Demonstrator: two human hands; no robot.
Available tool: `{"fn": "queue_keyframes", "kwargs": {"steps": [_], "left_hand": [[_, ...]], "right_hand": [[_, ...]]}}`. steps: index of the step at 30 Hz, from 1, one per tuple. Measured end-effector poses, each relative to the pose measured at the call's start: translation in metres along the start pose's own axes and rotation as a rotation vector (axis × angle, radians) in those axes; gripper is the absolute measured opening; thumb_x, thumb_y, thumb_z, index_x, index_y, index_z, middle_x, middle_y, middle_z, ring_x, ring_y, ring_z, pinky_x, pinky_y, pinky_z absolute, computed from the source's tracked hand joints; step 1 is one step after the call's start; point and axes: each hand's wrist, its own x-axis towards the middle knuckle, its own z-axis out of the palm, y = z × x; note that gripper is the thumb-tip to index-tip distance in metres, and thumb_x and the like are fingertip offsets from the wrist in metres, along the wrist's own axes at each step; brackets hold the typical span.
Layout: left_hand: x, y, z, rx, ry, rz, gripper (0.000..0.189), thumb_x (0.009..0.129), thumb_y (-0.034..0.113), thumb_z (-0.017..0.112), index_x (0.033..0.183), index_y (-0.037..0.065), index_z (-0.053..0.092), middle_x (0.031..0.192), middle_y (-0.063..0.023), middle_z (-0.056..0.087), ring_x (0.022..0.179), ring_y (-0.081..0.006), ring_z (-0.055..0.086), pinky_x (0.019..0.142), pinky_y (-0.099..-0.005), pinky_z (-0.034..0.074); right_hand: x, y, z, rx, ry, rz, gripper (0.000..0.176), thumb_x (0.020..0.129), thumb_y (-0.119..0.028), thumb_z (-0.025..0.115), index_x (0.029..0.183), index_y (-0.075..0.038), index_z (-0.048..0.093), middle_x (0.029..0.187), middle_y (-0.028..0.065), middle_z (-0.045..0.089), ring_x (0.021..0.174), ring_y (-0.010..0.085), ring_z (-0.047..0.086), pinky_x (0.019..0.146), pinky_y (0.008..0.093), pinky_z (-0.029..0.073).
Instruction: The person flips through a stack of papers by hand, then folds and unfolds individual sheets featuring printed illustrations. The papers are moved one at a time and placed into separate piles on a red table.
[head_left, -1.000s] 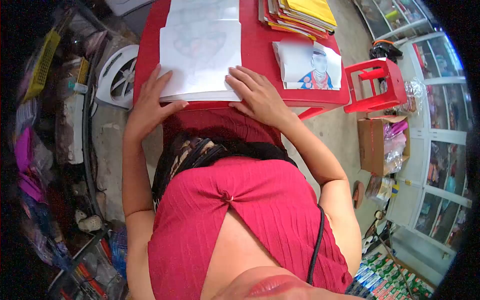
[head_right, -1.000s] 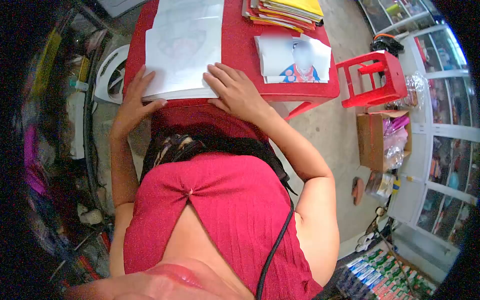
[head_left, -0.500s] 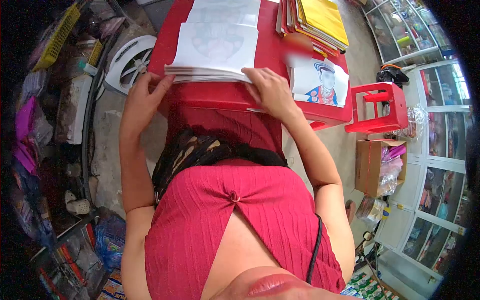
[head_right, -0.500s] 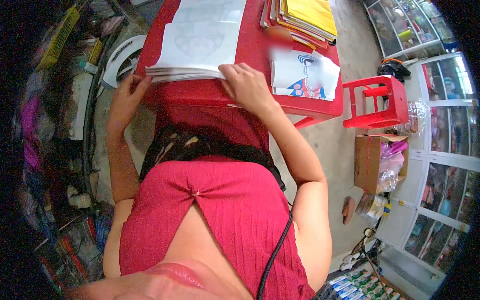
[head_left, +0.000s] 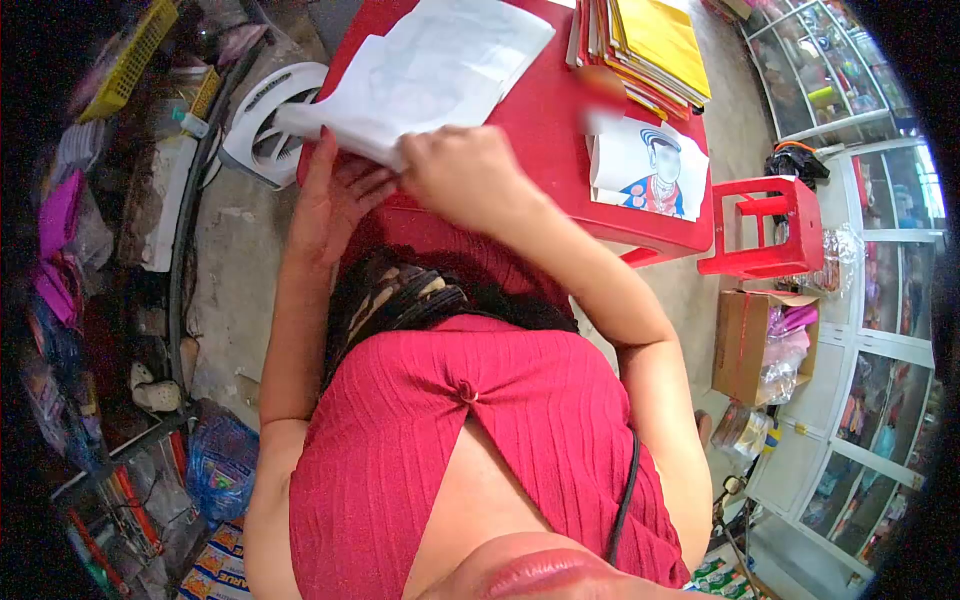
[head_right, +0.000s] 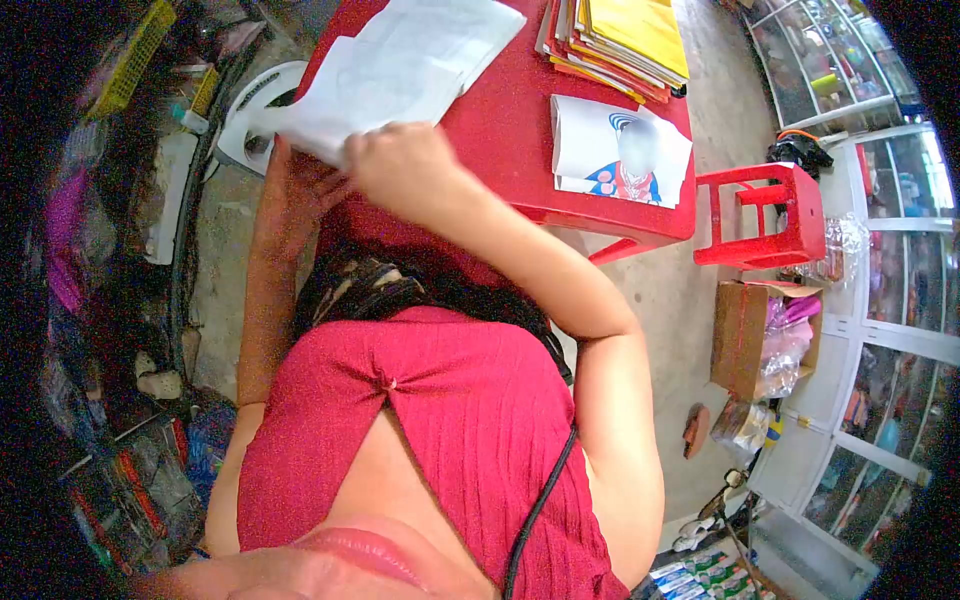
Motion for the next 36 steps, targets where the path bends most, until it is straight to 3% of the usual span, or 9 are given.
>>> {"fn": "queue_keyframes", "kwargs": {"steps": [5,8,13,18,22,25,28,30,36], "left_hand": [[0.006,0.008,-0.021,0.283,0.275,0.204,0.048,0.091,0.026,0.070,0.128,-0.001,0.056,0.115,-0.0111,0.066,0.104,-0.0253,0.065,0.088,-0.0381,0.054],[0.003,0.024,-0.051,0.454,0.241,0.144,0.054,0.088,0.017,0.069,0.135,-0.001,0.052,0.120,-0.0128,0.065,0.105,-0.0237,0.064,0.091,-0.0374,0.053],[-0.006,0.086,-0.059,0.835,0.217,0.186,0.065,0.089,0.013,0.065,0.149,0.003,0.039,0.129,-0.0118,0.060,0.111,-0.0181,0.059,0.097,-0.0303,0.047],[0.017,0.172,-0.069,1.158,0.034,0.103,0.066,0.089,0.016,0.067,0.148,0.003,0.043,0.129,-0.0084,0.061,0.115,-0.0157,0.058,0.099,-0.0290,0.045],[0.071,0.217,-0.072,1.292,-0.194,-0.064,0.068,0.087,0.017,0.069,0.149,0.005,0.044,0.127,-0.0057,0.062,0.110,-0.0133,0.059,0.094,-0.0280,0.048],[0.117,0.236,-0.065,1.504,-0.225,-0.199,0.074,0.085,0.016,0.070,0.152,0.011,0.040,0.124,-0.0073,0.064,0.103,-0.0118,0.061,0.090,-0.0282,0.051],[0.149,0.228,-0.033,1.581,-0.250,-0.109,0.062,0.086,0.018,0.071,0.144,0.012,0.052,0.126,-0.0097,0.063,0.107,-0.0157,0.061,0.090,-0.0297,0.051],[0.172,0.225,-0.004,1.639,-0.266,-0.207,0.048,0.089,0.010,0.066,0.135,0.002,0.054,0.125,-0.0111,0.063,0.114,-0.0204,0.057,0.101,-0.0352,0.045],[0.245,0.202,0.028,1.875,-0.536,-0.078,0.064,0.084,0.011,0.072,0.143,0.002,0.049,0.137,-0.0125,0.057,0.124,-0.0218,0.051,0.106,-0.0348,0.041]], "right_hand": [[0.015,-0.048,0.038,0.012,0.022,-0.171,0.023,0.084,-0.026,0.065,0.093,-0.005,0.060,0.078,0.0086,0.069,0.072,0.0292,0.071,0.061,0.0395,0.056],[0.022,-0.045,0.022,0.343,-0.145,-0.181,0.044,0.083,-0.040,0.072,0.107,-0.004,0.064,0.090,0.0129,0.069,0.088,0.0323,0.068,0.078,0.0425,0.055],[0.033,0.034,-0.009,0.297,0.120,-0.041,0.061,0.084,-0.041,0.074,0.130,-0.005,0.058,0.119,0.0167,0.065,0.110,0.0353,0.060,0.096,0.0442,0.049],[0.036,0.131,0.009,0.104,-0.014,0.107,0.102,0.073,-0.057,0.080,0.151,-0.007,0.037,0.154,0.0223,0.038,0.146,0.0381,0.031,0.118,0.0493,0.029],[0.028,0.137,0.039,0.161,-0.352,0.280,0.117,0.066,-0.067,0.078,0.153,-0.003,0.032,0.155,0.0257,0.035,0.146,0.0370,0.031,0.120,0.0470,0.025],[0.018,0.119,0.023,0.276,-0.315,0.357,0.107,0.070,-0.062,0.079,0.148,-0.001,0.039,0.146,0.0267,0.046,0.140,0.0389,0.040,0.116,0.0455,0.032],[0.001,0.102,0.015,0.318,-0.228,0.376,0.096,0.074,-0.055,0.079,0.145,-0.001,0.043,0.137,0.0253,0.053,0.131,0.0396,0.048,0.110,0.0449,0.038],[-0.014,0.087,0.011,0.312,-0.206,0.395,0.092,0.076,-0.053,0.079,0.144,-0.002,0.044,0.133,0.0248,0.055,0.127,0.0395,0.050,0.108,0.0445,0.040],[-0.049,0.053,-0.007,0.404,-0.132,0.508,0.087,0.078,-0.049,0.079,0.141,0.000,0.044,0.121,0.0269,0.054,0.110,0.0425,0.054,0.099,0.0472,0.044]]}}
